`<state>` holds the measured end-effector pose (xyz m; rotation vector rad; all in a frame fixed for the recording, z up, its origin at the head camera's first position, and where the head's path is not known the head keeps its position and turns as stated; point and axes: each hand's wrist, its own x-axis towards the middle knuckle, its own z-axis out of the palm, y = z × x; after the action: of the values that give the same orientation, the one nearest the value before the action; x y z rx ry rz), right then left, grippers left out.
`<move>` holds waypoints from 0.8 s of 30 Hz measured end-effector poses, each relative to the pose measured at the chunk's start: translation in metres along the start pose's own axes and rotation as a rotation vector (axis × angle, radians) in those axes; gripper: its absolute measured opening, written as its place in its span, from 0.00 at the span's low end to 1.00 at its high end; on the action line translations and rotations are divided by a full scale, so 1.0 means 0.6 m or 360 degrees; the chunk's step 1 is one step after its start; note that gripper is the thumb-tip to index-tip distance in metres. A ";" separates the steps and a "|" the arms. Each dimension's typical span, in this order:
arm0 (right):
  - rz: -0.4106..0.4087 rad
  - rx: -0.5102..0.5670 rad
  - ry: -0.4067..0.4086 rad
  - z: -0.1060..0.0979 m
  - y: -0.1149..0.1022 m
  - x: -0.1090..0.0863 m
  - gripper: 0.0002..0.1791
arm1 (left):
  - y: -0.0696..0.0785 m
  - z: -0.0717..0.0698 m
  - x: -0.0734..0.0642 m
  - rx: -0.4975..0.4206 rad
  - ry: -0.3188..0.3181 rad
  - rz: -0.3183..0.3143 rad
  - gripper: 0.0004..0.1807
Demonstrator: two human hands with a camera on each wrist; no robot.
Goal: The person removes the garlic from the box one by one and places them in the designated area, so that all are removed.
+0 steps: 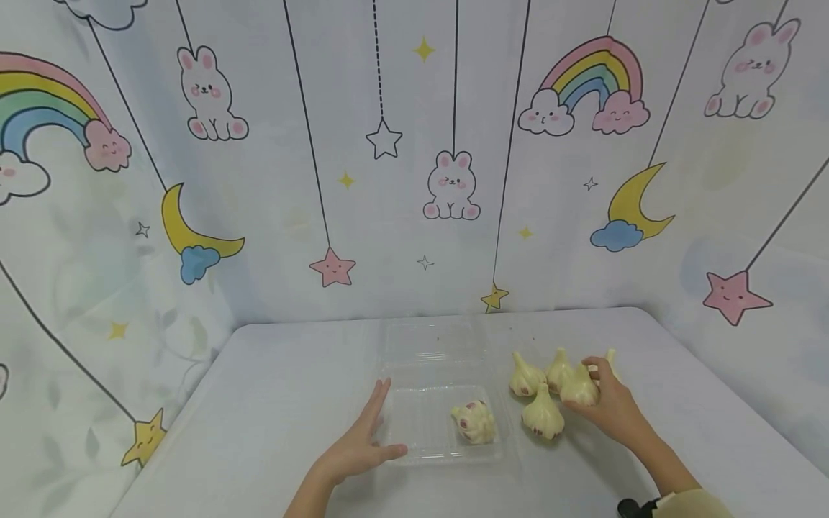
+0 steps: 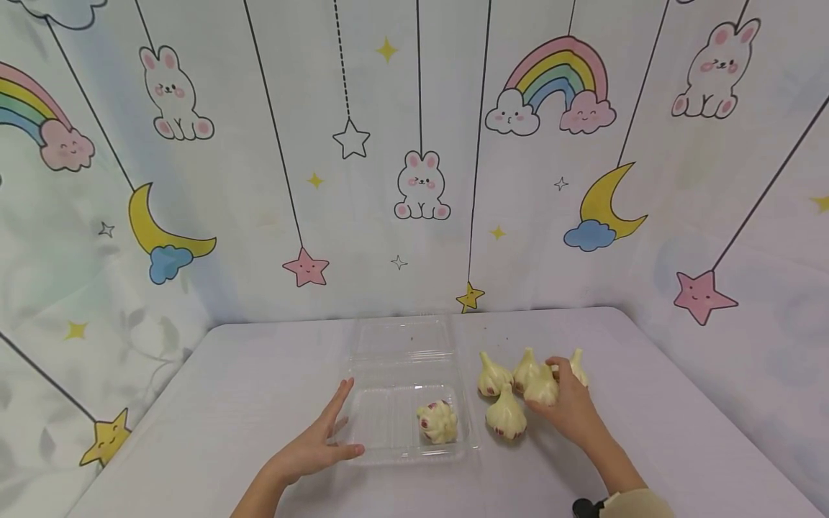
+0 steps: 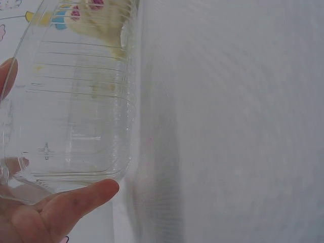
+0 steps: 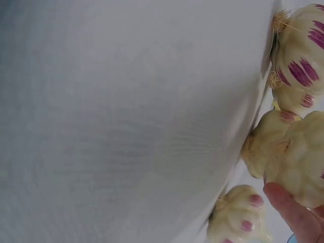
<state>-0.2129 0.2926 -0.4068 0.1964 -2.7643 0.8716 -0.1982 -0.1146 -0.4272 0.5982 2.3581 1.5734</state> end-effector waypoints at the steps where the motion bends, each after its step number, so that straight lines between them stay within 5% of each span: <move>1: -0.0004 -0.0007 -0.0005 0.001 0.001 0.000 0.43 | 0.000 0.000 0.000 0.0001 0.0000 -0.0002 0.56; 24: -0.0083 -0.0059 -0.0091 0.016 0.010 0.007 0.43 | 0.000 0.001 0.000 0.0071 0.0036 -0.0035 0.56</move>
<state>-0.2201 0.2915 -0.4162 0.2894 -2.8120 0.8132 -0.1981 -0.1143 -0.4272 0.5645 2.4135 1.5299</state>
